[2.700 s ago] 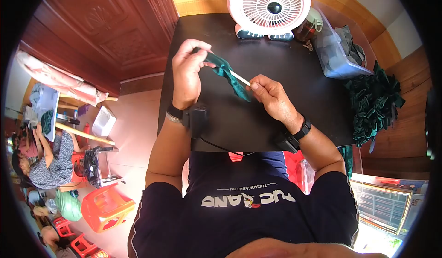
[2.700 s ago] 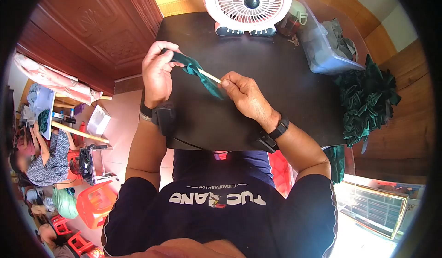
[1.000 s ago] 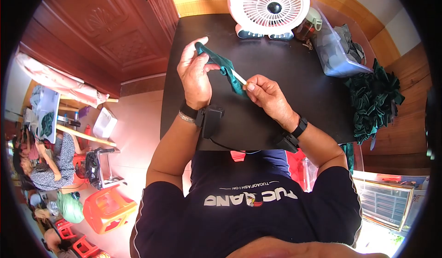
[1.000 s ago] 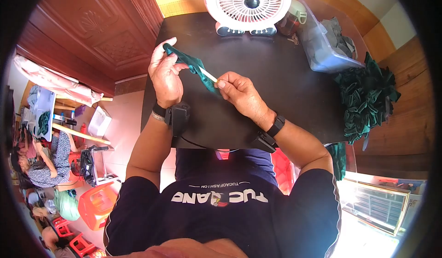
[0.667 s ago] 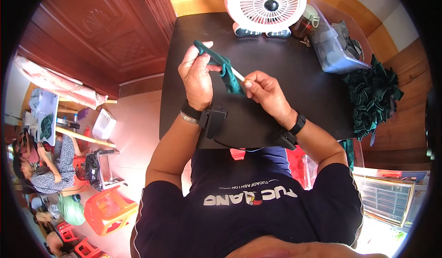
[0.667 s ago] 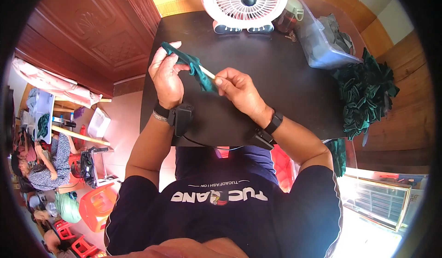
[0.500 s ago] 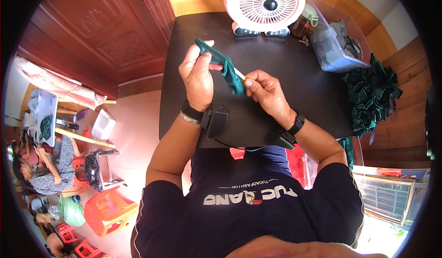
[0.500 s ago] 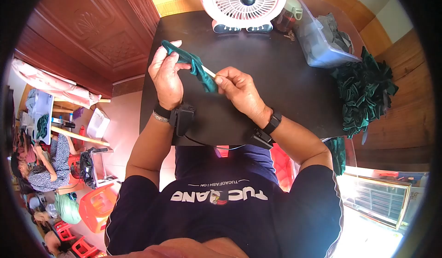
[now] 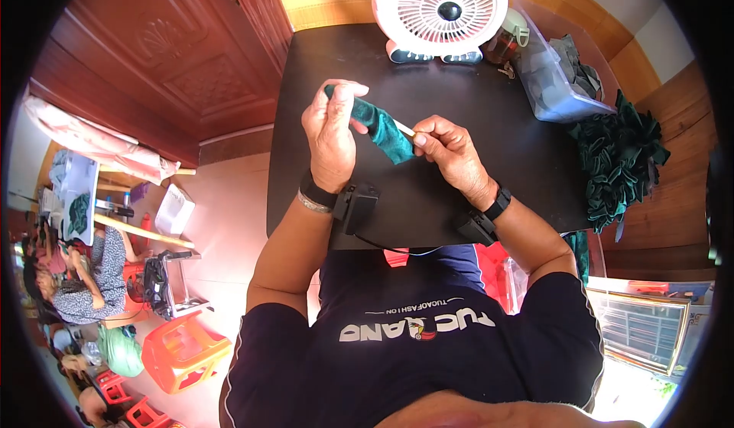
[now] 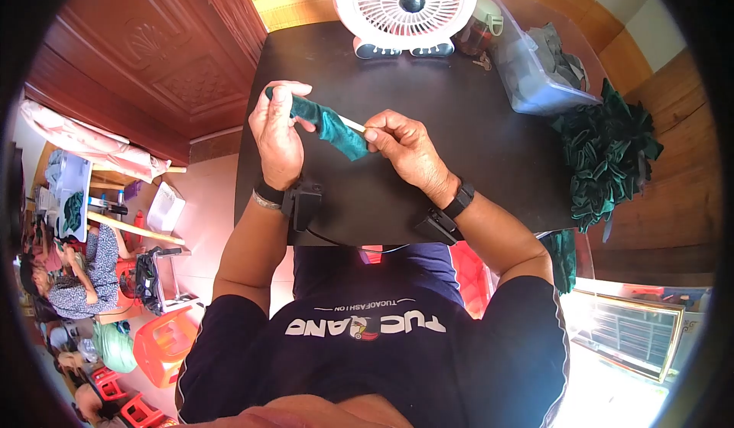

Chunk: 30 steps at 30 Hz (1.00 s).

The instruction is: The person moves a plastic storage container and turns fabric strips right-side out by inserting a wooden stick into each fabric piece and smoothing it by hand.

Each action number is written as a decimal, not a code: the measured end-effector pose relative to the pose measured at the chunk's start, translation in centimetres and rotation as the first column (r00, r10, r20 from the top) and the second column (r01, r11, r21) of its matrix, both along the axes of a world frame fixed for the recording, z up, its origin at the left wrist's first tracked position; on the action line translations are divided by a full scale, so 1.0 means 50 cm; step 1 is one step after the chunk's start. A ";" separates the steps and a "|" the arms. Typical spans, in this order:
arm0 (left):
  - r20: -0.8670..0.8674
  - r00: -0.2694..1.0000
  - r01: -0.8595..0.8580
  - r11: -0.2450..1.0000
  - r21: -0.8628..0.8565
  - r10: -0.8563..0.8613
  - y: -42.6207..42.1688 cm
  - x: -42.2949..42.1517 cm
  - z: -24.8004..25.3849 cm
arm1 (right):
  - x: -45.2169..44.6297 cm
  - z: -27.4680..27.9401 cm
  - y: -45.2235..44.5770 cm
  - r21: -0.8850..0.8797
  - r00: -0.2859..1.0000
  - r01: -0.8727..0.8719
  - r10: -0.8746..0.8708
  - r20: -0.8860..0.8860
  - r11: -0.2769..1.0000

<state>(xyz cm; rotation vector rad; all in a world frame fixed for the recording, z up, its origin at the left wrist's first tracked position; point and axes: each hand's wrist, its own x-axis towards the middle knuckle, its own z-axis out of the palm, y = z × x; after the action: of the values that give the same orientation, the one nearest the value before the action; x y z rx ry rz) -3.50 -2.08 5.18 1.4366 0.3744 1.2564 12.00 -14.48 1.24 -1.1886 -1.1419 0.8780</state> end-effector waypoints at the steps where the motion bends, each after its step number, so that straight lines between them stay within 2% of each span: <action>1: -0.005 1.000 -0.024 1.000 0.018 0.024 -0.005 0.000 0.006 | 0.003 0.000 -0.001 -0.026 0.998 -0.047 0.047 -0.031 0.999; 2: -0.021 1.000 -0.015 1.000 0.012 0.015 -0.004 -0.001 0.004 | 0.005 0.001 -0.002 -0.051 0.994 -0.097 0.094 -0.063 0.994; 5: -0.052 0.999 0.007 1.000 0.017 -0.006 -0.001 -0.008 -0.001 | 0.009 0.025 -0.010 -0.222 0.897 -0.359 0.269 -0.350 0.907; 8: -0.029 0.999 0.020 0.999 0.040 -0.019 -0.004 -0.007 0.002 | 0.011 0.025 -0.011 -0.220 0.868 -0.393 0.282 -0.409 0.893; 14: 0.088 0.996 -0.020 1.000 -0.021 0.022 0.017 0.003 -0.003 | 0.015 0.011 0.007 -0.132 0.992 -0.116 0.110 -0.054 0.984; 15: 0.097 0.995 -0.023 0.999 -0.029 0.025 0.020 0.001 -0.002 | 0.022 0.013 0.005 -0.165 0.993 -0.109 0.098 -0.071 0.980; 22: 0.038 0.994 0.099 0.995 -0.011 -0.099 0.014 0.002 -0.009 | 0.021 0.002 0.007 -0.028 0.996 -0.068 0.066 -0.063 0.997; 24: -0.027 0.997 0.071 0.997 0.001 -0.071 0.007 0.003 -0.006 | 0.020 0.003 0.002 -0.021 0.998 -0.054 0.053 -0.044 0.998; 27: -0.104 0.994 0.042 0.999 -0.013 -0.043 0.002 -0.002 -0.004 | 0.014 0.025 -0.011 -0.170 0.996 -0.082 0.076 -0.043 0.982; 30: -0.130 0.991 0.038 0.999 -0.022 -0.041 0.001 -0.006 -0.003 | 0.006 0.021 -0.009 -0.184 0.956 -0.235 0.193 -0.219 0.954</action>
<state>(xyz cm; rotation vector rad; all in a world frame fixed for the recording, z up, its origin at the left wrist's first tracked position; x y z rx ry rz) -3.81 -2.04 5.04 1.5064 0.4433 1.1272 12.29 -14.96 2.27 -1.1276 -1.0461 1.2812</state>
